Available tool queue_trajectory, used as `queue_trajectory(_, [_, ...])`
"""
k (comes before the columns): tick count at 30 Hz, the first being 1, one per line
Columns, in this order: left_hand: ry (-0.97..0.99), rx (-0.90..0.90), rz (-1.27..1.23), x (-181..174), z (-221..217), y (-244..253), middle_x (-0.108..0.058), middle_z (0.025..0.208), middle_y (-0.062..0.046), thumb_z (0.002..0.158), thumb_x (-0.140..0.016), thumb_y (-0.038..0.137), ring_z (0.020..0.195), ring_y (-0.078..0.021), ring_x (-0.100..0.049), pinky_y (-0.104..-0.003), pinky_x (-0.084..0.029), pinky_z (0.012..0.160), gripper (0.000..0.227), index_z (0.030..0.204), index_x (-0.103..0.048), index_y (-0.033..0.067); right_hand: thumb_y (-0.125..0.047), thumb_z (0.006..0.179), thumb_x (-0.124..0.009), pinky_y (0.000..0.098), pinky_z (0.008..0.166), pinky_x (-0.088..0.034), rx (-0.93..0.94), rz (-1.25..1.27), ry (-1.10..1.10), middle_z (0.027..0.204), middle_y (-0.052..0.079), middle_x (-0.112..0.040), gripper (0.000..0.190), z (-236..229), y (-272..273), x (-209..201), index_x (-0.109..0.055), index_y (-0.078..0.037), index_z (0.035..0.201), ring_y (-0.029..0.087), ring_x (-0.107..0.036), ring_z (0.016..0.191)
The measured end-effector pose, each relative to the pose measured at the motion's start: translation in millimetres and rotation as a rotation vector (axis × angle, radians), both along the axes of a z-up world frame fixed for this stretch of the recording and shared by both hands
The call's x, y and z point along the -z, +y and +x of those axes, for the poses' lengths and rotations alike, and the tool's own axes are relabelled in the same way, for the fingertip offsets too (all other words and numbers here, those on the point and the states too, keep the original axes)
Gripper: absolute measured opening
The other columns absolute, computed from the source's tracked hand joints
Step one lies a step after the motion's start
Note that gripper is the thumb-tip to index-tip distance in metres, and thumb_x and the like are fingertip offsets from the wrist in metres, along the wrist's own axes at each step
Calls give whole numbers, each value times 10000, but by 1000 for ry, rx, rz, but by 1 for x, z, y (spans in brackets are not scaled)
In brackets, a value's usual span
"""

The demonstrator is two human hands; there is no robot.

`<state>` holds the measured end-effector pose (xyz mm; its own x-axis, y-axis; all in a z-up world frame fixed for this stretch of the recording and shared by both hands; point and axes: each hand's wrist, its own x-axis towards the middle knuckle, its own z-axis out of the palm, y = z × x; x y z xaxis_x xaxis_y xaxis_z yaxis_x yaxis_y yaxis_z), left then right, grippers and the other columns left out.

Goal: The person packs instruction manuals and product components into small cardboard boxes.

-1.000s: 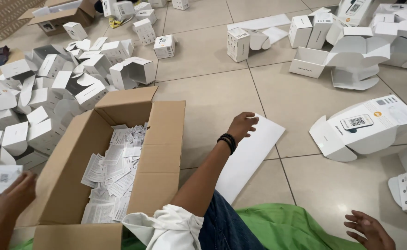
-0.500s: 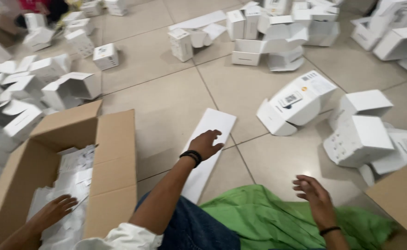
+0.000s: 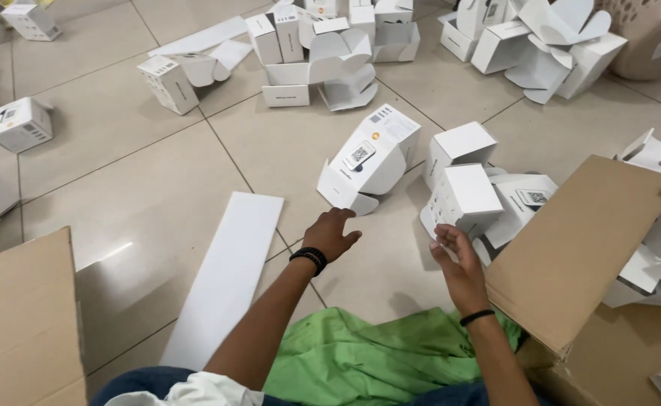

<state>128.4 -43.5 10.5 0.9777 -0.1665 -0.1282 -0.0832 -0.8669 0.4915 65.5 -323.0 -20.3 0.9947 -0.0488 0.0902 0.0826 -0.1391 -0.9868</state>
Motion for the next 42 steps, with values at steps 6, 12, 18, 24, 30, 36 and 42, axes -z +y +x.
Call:
queue_trajectory(6, [-191,-272,57,43,80,-72,-436,1532,-112,771,-834,469,1367,-325,-452,-470,-483,1044,947,1518,-380,107,-324,861,-715,468,1022,-509,-49,-290,137,1514,93,-483,626,-7,-2,7,-504,-166,1428,277,-486,1391])
queue_trajectory(12, [-485,-272,443,62,122,-116,-141,1670,-147,676,-891,517,1483,-373,-265,-666,-302,1128,1227,1622,-145,285,-376,881,-694,471,1063,-484,-20,-192,231,1504,77,-504,609,3,8,-7,-511,-169,1425,283,-485,1385])
queue_trajectory(18, [-562,-207,673,102,156,-121,-121,1691,-83,706,-856,469,1506,-337,-235,-690,-275,1140,1183,1622,-116,358,-388,878,-681,476,1056,-481,-32,-102,262,1479,58,-538,586,15,1,-11,-532,-172,1402,268,-510,1380])
queue_trajectory(24, [-534,-243,199,38,167,-80,-696,1275,-95,960,-630,212,1162,-307,-649,-486,-551,870,387,1340,-579,159,-381,889,-691,432,989,-541,35,-127,242,1430,52,-575,547,25,6,17,-567,-162,1374,239,-556,1310])
queue_trajectory(30, [-383,-366,-116,-59,123,12,-721,911,-168,1099,-551,215,792,-300,-652,-432,-517,762,244,1068,-640,-11,-338,870,-710,388,940,-567,119,-61,74,1420,78,-590,582,17,-2,45,-538,-113,1378,240,-579,1253])
queue_trajectory(36, [58,-262,-937,-40,26,103,-705,965,9,1013,-549,192,856,-101,-641,-276,-546,752,266,1164,-696,30,-478,889,-641,414,986,-494,225,263,172,1476,111,-465,780,1,-4,49,-347,-181,1547,243,-521,1274])
queue_trajectory(42, [388,-123,-421,-8,-15,162,-749,1144,1,994,-628,405,1055,-64,-639,-227,-492,918,481,1346,-634,77,-545,872,-676,468,1017,-479,146,-145,-27,1526,114,-438,817,-19,-7,46,-411,-142,1531,272,-472,1351])
